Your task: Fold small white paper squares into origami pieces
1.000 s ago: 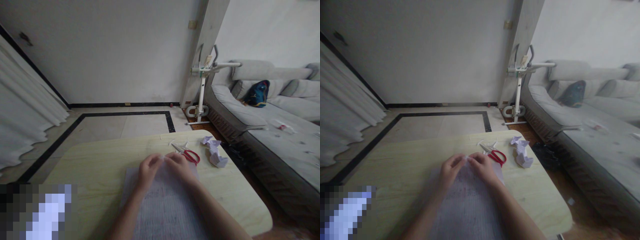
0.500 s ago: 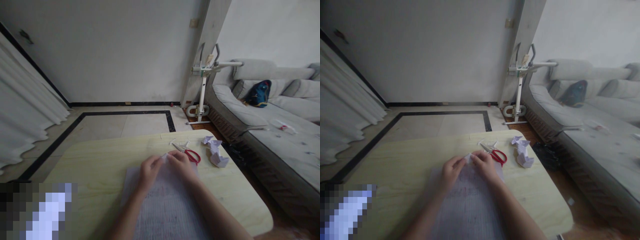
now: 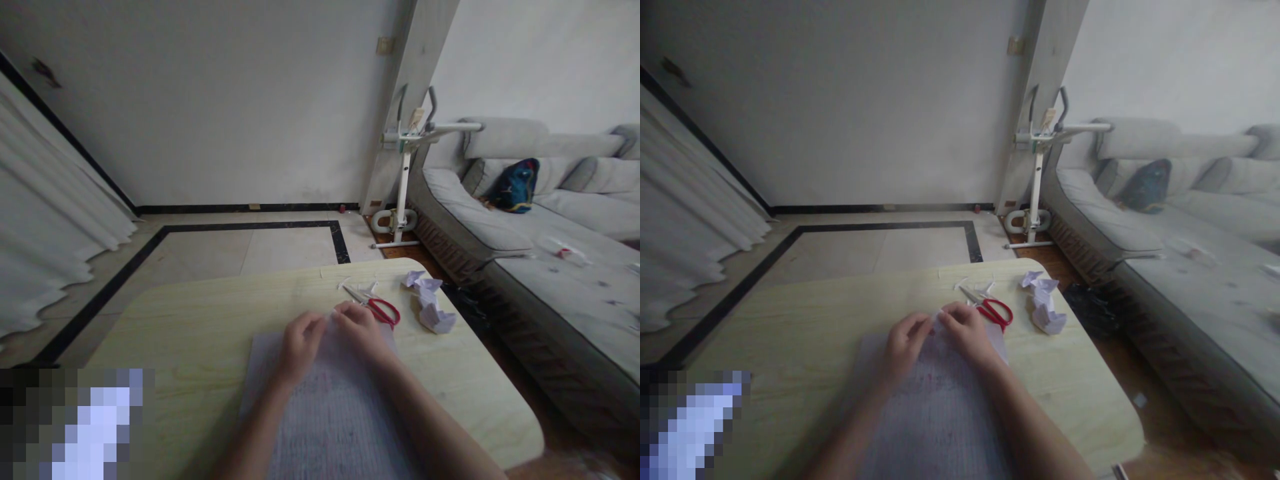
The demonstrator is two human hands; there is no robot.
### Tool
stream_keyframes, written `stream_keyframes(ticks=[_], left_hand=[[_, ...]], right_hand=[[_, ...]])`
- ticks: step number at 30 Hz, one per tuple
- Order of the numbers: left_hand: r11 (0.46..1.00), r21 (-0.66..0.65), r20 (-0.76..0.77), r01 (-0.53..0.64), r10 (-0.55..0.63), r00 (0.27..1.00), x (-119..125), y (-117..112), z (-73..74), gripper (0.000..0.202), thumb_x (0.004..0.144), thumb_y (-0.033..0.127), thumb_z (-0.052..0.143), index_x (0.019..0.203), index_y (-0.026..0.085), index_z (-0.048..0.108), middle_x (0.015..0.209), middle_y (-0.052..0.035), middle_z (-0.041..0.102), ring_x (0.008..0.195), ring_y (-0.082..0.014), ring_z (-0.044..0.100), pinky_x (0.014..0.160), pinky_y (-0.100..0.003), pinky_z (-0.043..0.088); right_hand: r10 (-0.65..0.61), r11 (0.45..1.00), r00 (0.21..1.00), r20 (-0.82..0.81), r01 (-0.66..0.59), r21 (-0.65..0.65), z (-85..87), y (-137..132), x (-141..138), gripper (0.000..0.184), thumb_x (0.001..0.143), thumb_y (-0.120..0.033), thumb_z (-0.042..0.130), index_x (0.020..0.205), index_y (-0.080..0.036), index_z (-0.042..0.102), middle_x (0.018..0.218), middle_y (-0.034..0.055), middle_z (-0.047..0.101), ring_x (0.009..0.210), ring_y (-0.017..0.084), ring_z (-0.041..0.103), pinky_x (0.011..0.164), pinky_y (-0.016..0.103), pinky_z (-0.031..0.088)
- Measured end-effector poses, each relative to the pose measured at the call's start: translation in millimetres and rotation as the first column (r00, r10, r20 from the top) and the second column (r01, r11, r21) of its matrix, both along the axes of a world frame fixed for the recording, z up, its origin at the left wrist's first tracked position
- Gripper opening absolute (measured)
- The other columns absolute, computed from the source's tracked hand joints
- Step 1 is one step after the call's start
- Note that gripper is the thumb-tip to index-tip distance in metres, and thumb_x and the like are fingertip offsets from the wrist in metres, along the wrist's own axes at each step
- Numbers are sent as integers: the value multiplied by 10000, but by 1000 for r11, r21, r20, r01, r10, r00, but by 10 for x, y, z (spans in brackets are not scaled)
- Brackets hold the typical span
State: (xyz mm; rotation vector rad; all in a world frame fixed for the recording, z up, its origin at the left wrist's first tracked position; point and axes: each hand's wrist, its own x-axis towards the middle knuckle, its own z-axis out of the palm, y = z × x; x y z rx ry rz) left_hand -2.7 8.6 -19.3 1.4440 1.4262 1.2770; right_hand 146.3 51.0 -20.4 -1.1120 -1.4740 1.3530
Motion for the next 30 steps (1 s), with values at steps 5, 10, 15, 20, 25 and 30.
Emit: stream_keyframes(ticks=[5,10,15,20,25,30], left_hand=[[1000,-10,35,-6,6,999,-1,-4,-21,239,861,378,554,797,170,654,702,-11,640,699,-163,605,659,-225,459],[988,105,-31,-117,120,992,-37,15,-39,220,852,351,575,755,175,665,705,-16,634,698,-157,592,655,-227,455],[985,57,59,-160,157,986,-25,45,-41,206,816,353,620,872,171,701,778,-38,688,721,-166,625,673,-241,485],[988,-35,213,-149,153,965,2,39,-8,206,770,335,660,865,155,692,735,-23,692,611,-137,616,567,-213,485],[990,-49,265,-133,141,954,-4,45,46,160,763,302,668,801,153,713,728,-27,710,623,-134,638,596,-211,496],[987,-88,299,-132,153,942,-12,54,87,176,765,306,669,790,142,727,701,-38,720,604,-139,644,586,-219,492]], right_hand=[[-20,999,999,28,19,29,51,-33,-34,227,812,-402,603,769,-184,650,725,17,661,679,161,604,616,247,471],[-45,992,996,71,36,120,75,-32,-49,220,802,-388,638,836,-177,690,784,38,684,739,180,618,667,270,478],[-90,986,985,146,67,154,57,-27,-43,202,799,-363,643,781,-175,714,718,40,689,683,184,614,630,276,475],[-99,976,991,91,79,202,43,-16,-41,145,790,-296,646,796,-175,725,802,55,726,773,198,653,727,298,504],[-130,986,991,32,126,106,88,-20,-47,151,742,-287,682,832,-171,717,810,58,733,764,202,670,713,311,520],[-120,993,992,-38,120,13,100,-33,-59,152,718,-319,706,730,-168,700,699,37,708,649,173,643,612,274,498]])
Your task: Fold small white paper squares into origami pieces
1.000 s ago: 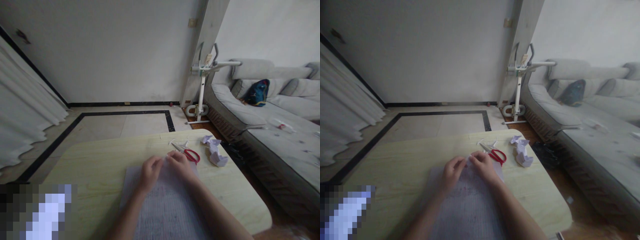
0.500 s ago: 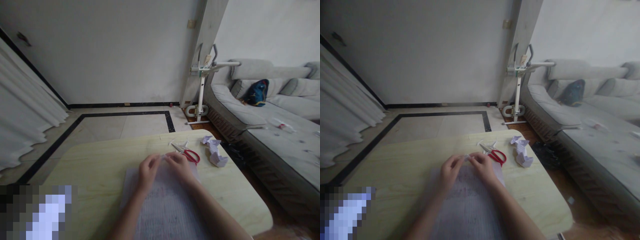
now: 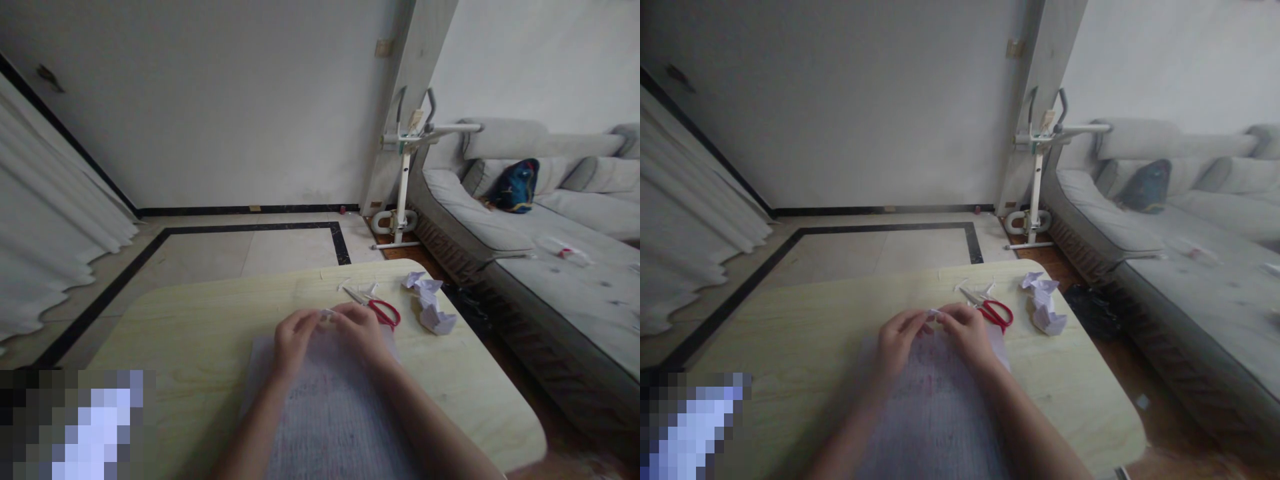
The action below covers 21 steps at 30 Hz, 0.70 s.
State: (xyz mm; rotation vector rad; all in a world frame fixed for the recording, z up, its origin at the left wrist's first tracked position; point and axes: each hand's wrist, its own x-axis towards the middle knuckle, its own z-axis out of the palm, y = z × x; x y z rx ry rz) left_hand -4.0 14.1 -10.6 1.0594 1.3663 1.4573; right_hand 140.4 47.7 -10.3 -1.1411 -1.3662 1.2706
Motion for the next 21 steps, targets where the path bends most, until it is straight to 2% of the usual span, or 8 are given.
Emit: stream_keyframes(ticks=[7,11,14,17,21], left_hand=[[999,-28,37,20,-19,999,-8,-2,15,193,753,314,680,778,128,724,702,-57,729,619,-158,666,592,-235,507],[998,15,55,61,-61,997,-6,-3,-21,180,726,313,708,774,139,710,690,-38,720,650,-161,674,638,-244,526],[998,15,18,55,-55,998,-11,-7,-46,171,739,307,699,787,144,718,704,-36,722,673,-161,676,662,-245,530],[1000,-3,-21,19,-20,1000,-19,-13,-46,167,737,301,701,781,141,719,695,-37,721,670,-162,675,659,-242,530],[1000,-13,57,1,0,998,-16,-21,-20,326,721,310,721,998,144,680,775,-43,742,679,-166,690,663,-253,546]], right_hand=[[-6,1000,1000,0,6,26,-14,8,20,157,733,-322,698,701,-169,686,608,13,664,574,153,603,555,257,475],[74,992,997,15,-75,104,19,0,34,143,763,-308,679,708,-176,682,674,22,688,640,161,626,614,267,497],[66,990,998,12,-67,125,-3,7,39,144,755,-314,691,809,-181,699,763,35,706,701,171,645,652,279,513],[17,994,1000,9,-18,107,-54,29,49,285,721,-342,726,957,-186,687,871,52,712,771,188,657,698,304,525],[64,996,998,15,-65,66,-76,43,62,292,724,-350,723,957,-176,692,866,60,717,771,196,665,718,321,531]])
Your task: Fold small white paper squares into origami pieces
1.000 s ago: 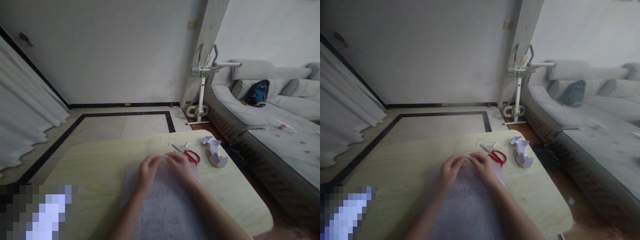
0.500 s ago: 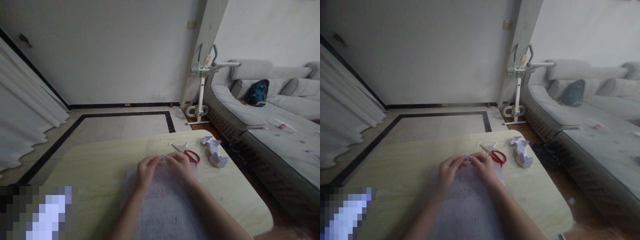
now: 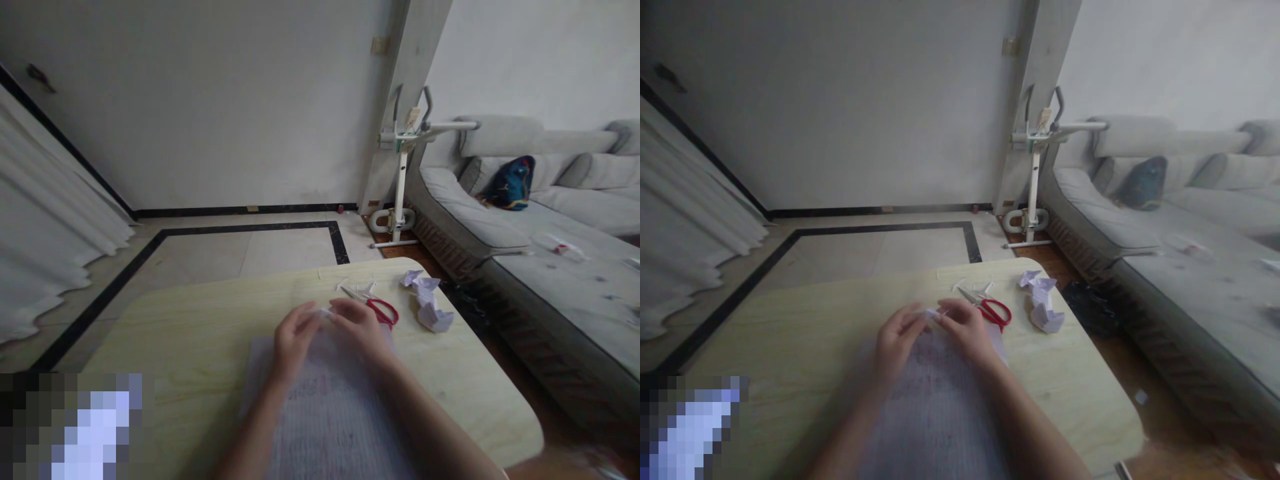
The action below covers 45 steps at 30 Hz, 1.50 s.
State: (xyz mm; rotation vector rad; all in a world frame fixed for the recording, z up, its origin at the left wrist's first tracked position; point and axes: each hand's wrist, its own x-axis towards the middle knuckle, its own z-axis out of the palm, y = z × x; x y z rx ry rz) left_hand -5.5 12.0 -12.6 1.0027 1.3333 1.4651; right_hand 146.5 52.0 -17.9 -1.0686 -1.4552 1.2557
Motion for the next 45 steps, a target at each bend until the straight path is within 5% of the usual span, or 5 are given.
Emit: stream_keyframes(ticks=[12,19,23,29,45], left_hand=[[995,63,-141,82,-72,987,-9,7,-83,220,771,322,677,921,166,720,884,-59,744,796,-188,693,743,-263,536],[995,70,-180,-65,76,981,6,-15,-126,232,765,363,685,889,168,670,778,-37,704,720,-169,664,678,-246,518],[995,71,-110,74,-66,992,69,-44,-57,262,824,394,608,901,153,677,816,-51,714,751,-174,667,692,-248,514],[994,90,-66,55,-49,997,112,-26,-76,270,797,355,650,970,149,667,955,-76,715,889,-196,661,788,-272,508],[999,-14,-66,44,-45,997,38,-22,14,225,803,346,600,771,134,671,702,-30,681,673,-163,636,623,-238,498]], right_hand=[[-28,986,992,124,6,168,27,-25,-12,138,795,-301,659,829,-179,715,786,47,716,715,177,641,660,280,499],[-209,907,959,191,117,405,14,-77,-32,94,822,-265,632,821,-196,695,700,39,651,613,163,568,583,284,469],[-200,857,948,247,47,513,-51,-88,-39,92,831,-255,630,891,-232,696,824,65,661,749,198,612,670,324,502],[-185,789,933,308,-46,613,-61,-108,-61,165,832,-222,627,986,-257,678,1023,86,641,952,224,602,805,366,503],[-22,959,990,137,-18,282,-37,-60,-36,68,793,-230,629,843,-198,597,834,28,615,758,161,575,686,280,483]])
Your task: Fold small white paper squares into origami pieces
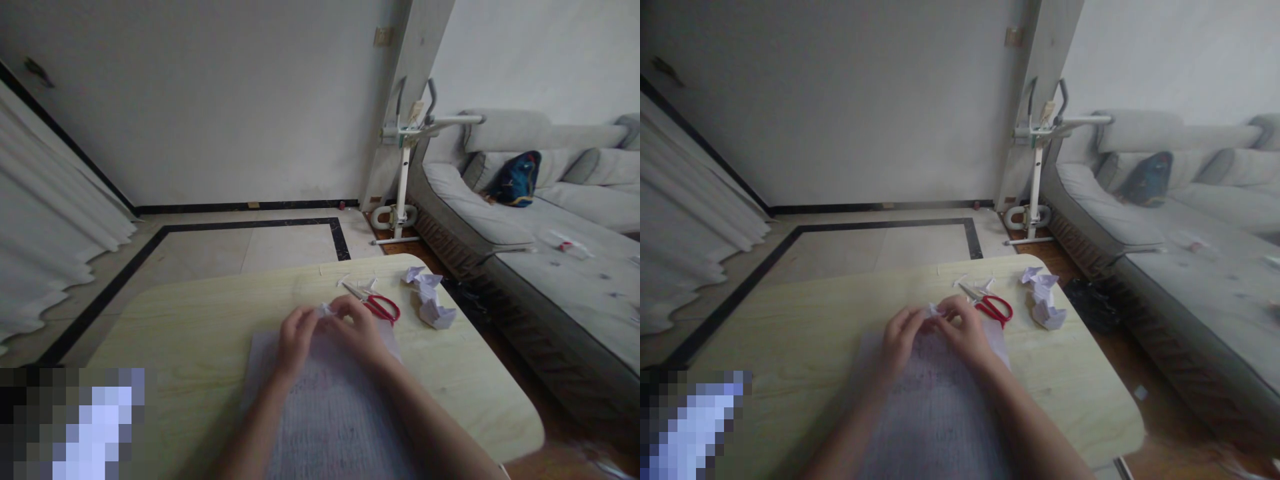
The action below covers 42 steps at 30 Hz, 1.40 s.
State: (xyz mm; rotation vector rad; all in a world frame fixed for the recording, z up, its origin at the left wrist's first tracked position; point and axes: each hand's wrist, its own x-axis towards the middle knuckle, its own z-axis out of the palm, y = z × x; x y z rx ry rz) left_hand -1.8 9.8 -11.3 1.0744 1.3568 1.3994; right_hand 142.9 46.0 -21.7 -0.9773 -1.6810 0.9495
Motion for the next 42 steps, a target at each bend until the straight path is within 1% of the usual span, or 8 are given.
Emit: stream_keyframes(ticks=[2,6,11,19,24,30,38,42], left_hand=[[1000,24,8,-10,10,1000,-12,-5,-8,244,809,365,591,814,136,672,751,-41,691,717,-174,650,640,-243,507],[996,85,61,14,-19,998,-15,-7,-64,380,770,368,666,1084,161,610,1007,-88,704,858,-203,680,748,-285,536],[996,93,-53,-4,9,999,-18,18,-141,226,789,349,660,915,161,666,885,-70,716,826,-196,688,762,-280,536],[995,89,-43,-36,40,998,-28,41,-151,171,780,323,670,810,155,664,752,-37,707,732,-174,680,703,-263,533],[998,40,50,56,-58,997,5,28,-71,189,761,317,691,853,152,674,787,-37,716,695,-160,680,668,-251,532],[1000,6,47,-23,22,999,-16,28,31,187,776,311,667,827,134,699,710,-41,712,667,-160,669,648,-242,517],[999,21,67,-27,26,997,-36,44,-15,198,750,330,690,807,142,671,666,-22,697,629,-148,661,624,-235,508],[998,14,66,-64,63,996,-26,46,-20,188,727,318,702,753,138,652,648,-22,692,616,-149,663,616,-235,512]], right_hand=[[30,994,999,-37,-33,-104,8,6,-2,114,800,-285,643,796,-189,580,763,10,602,710,150,570,647,260,470],[60,964,985,-163,-99,-246,62,27,7,220,802,-376,648,756,-182,556,711,-2,597,665,141,565,611,243,448],[101,936,975,-200,-161,-314,120,36,33,266,800,-435,645,763,-181,575,725,8,613,665,139,567,592,232,444],[57,929,967,-249,-143,-340,113,46,38,268,715,-411,735,817,-176,657,773,26,683,716,168,631,658,274,492],[19,957,984,-176,-69,-283,122,44,30,220,746,-386,715,738,-174,658,701,14,658,661,153,608,618,261,476],[-5,968,978,-206,-47,-247,88,60,47,163,750,-322,710,795,-179,647,755,18,662,690,153,608,643,266,477],[25,999,999,44,-23,-48,57,19,45,107,858,-250,559,787,-179,593,747,23,610,706,155,558,646,263,442],[18,999,997,79,-21,32,44,2,19,69,858,-197,534,813,-176,581,768,26,614,712,151,560,659,260,445]])
